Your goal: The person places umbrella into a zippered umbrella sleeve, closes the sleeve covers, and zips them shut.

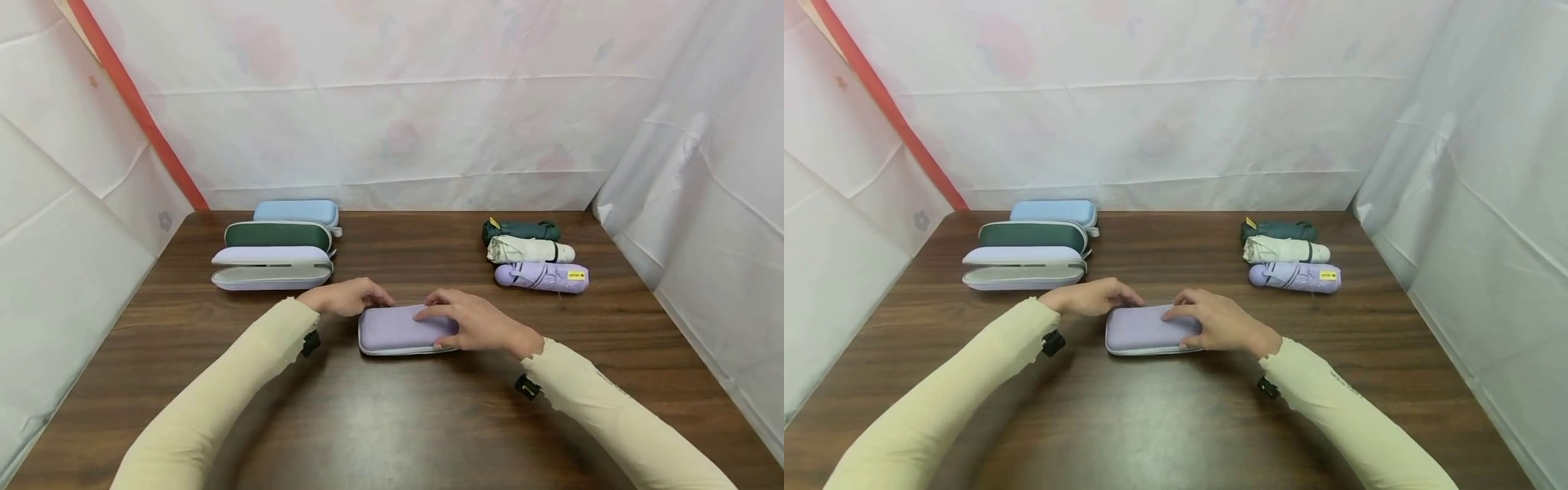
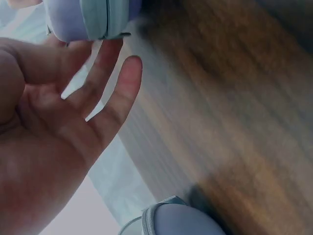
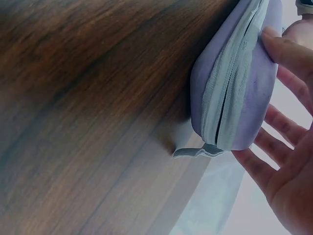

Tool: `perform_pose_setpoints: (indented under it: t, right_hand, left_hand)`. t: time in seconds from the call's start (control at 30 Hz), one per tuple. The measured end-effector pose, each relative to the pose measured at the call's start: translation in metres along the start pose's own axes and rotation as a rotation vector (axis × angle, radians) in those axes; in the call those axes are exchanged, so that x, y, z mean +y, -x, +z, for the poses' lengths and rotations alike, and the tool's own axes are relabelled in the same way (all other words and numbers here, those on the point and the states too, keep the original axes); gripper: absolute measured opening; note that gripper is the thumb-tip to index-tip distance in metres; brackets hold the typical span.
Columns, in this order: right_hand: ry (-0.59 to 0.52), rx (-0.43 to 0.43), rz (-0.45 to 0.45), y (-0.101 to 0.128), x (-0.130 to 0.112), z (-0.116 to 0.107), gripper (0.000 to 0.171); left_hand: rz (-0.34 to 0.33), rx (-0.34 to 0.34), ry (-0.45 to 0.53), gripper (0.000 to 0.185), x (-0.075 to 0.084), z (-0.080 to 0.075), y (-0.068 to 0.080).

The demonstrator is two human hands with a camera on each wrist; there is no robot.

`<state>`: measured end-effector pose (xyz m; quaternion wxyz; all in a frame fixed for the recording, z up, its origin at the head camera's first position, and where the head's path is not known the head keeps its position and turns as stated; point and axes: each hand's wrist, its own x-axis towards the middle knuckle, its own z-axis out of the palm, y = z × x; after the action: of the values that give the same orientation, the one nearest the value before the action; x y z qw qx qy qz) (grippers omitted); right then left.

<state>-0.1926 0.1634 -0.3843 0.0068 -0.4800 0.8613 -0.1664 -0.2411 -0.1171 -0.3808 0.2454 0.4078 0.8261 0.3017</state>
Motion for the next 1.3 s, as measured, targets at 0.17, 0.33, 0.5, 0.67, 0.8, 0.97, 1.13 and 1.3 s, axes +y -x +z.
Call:
perform_pose_setpoints:
  t: [0.17, 0.33, 0.5, 0.67, 0.8, 0.97, 1.13, 1.3]
  right_hand:
    - [0.0, -0.016, 0.006, -0.001, -0.001, -0.001, 0.046]
    - [-0.008, -0.024, 0.013, -0.001, -0.001, -0.001, 0.047]
    - [-0.008, -0.028, 0.013, -0.001, -0.001, -0.001, 0.046]
    - [-0.007, -0.038, 0.022, -0.002, -0.003, -0.002, 0.046]
    - [0.007, -0.052, 0.032, -0.003, -0.004, -0.004, 0.046]
    - [0.048, -0.042, 0.022, -0.005, -0.006, -0.003, 0.048]
    - [0.14, -0.032, 0.001, -0.009, -0.009, 0.001, 0.051]
    - [0.164, -0.016, 0.023, -0.01, -0.012, 0.002, 0.05]
  left_hand:
    - [0.043, -0.076, -0.032, 0.039, 0.0, -0.007, 0.0]
    - [0.025, -0.091, -0.093, 0.024, -0.003, -0.011, -0.001]
    - [-0.041, -0.085, -0.13, 0.015, -0.004, -0.011, 0.002]
    - [-0.083, -0.074, -0.145, 0.013, -0.005, -0.01, 0.006]
    - [-0.084, -0.063, -0.191, 0.014, -0.006, -0.008, 0.008]
    - [-0.121, 0.027, -0.361, 0.015, -0.003, -0.001, 0.013]
    - [-0.109, 0.165, -0.619, 0.01, 0.0, 0.009, 0.021]
    - [-0.004, 0.293, -0.793, 0.006, -0.004, 0.016, 0.029]
